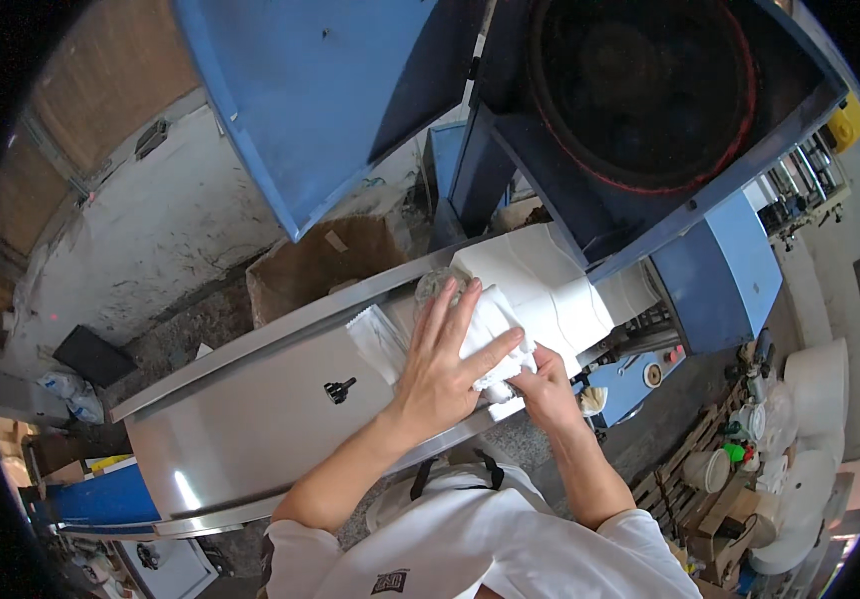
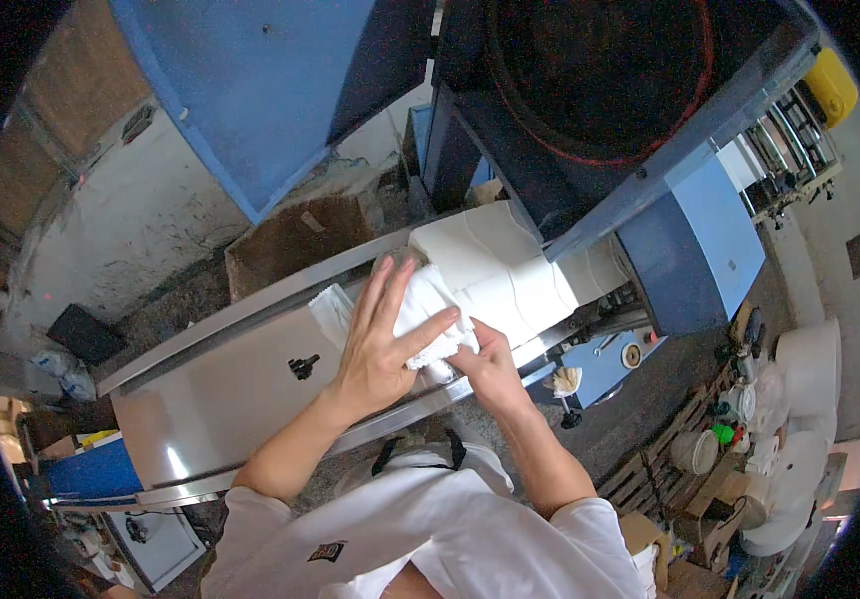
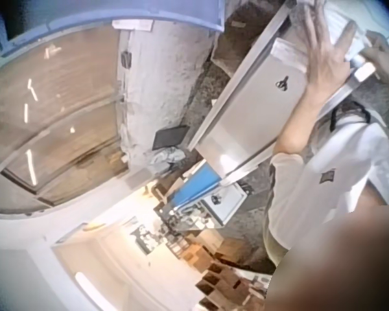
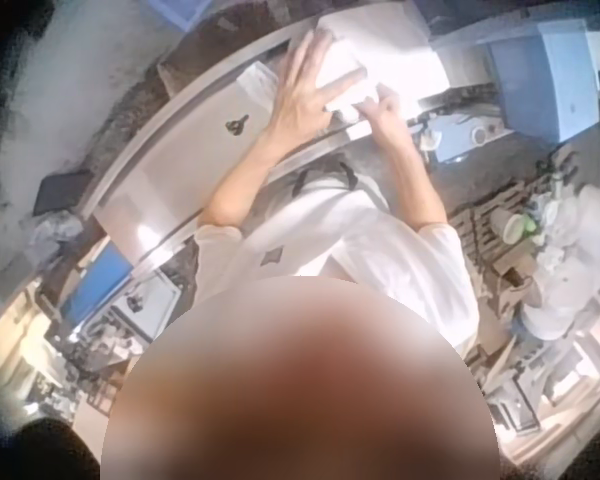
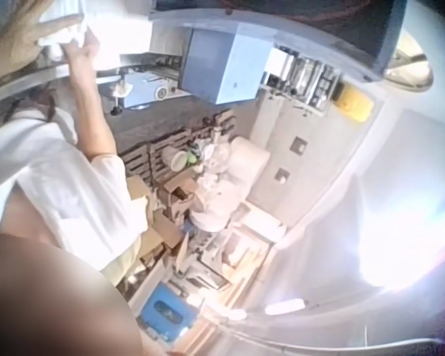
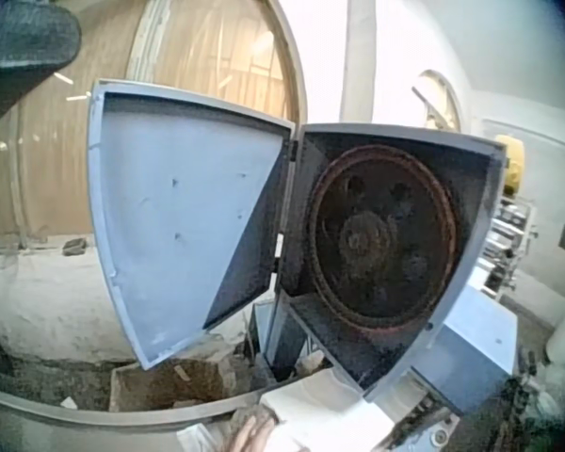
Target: Operating and inspecting an industrial paper packaging machine.
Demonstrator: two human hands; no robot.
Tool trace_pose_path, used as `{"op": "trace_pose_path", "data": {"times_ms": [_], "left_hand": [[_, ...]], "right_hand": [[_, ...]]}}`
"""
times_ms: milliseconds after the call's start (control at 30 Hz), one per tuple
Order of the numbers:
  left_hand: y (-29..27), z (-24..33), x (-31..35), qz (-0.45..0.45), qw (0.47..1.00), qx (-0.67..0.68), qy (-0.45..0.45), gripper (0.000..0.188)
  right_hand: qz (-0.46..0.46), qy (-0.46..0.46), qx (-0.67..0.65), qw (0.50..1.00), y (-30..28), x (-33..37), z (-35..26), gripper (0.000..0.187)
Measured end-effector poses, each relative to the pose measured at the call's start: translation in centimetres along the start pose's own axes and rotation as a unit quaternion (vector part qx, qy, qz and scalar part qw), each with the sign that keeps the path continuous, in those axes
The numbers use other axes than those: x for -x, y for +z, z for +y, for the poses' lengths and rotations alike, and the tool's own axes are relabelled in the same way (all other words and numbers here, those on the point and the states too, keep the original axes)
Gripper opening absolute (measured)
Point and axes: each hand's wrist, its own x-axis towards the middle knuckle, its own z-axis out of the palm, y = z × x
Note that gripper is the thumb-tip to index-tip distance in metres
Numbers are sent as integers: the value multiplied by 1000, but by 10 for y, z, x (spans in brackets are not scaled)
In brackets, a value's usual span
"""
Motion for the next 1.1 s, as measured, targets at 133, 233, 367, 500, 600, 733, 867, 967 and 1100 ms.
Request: {"op": "trace_pose_path", "data": {"times_ms": [133, 233, 367, 500, 600, 733, 867, 967, 1100], "left_hand": [[0, 5, 4, -25, 1000, -8, -13, 55], [-1, 11, 7, -52, 998, -22, -25, 57], [-6, 12, 12, -115, 993, -17, -25, 67], [-9, 3, 17, -146, 986, 75, -5, 76], [-3, -17, 23, -147, 988, 33, 24, 78], [-11, -15, 18, -184, 953, 178, -164, 64], [-3, -23, 21, -217, 873, 370, -230, 57], [-2, -20, 22, -217, 774, 539, -251, 52], [-2, -15, 19, -339, 723, 535, -276, 49]], "right_hand": [[23, 9, -83, 996, 0, 2, 5, 34], [31, -26, -59, 997, 0, 5, 2, 39], [43, 35, 36, 998, 8, 3, -6, 41], [53, 56, -4, 997, 6, 2, -3, 42], [24, 131, -117, 984, 16, 7, -26, 50], [-176, 104, 30, 978, -1, 12, -54, 70], [-118, 110, 108, 981, -17, 13, -76, 64], [-38, -90, 270, 958, -2, 10, -88, 81], [-136, -141, 327, 924, -2, 0, -82, 66]]}}
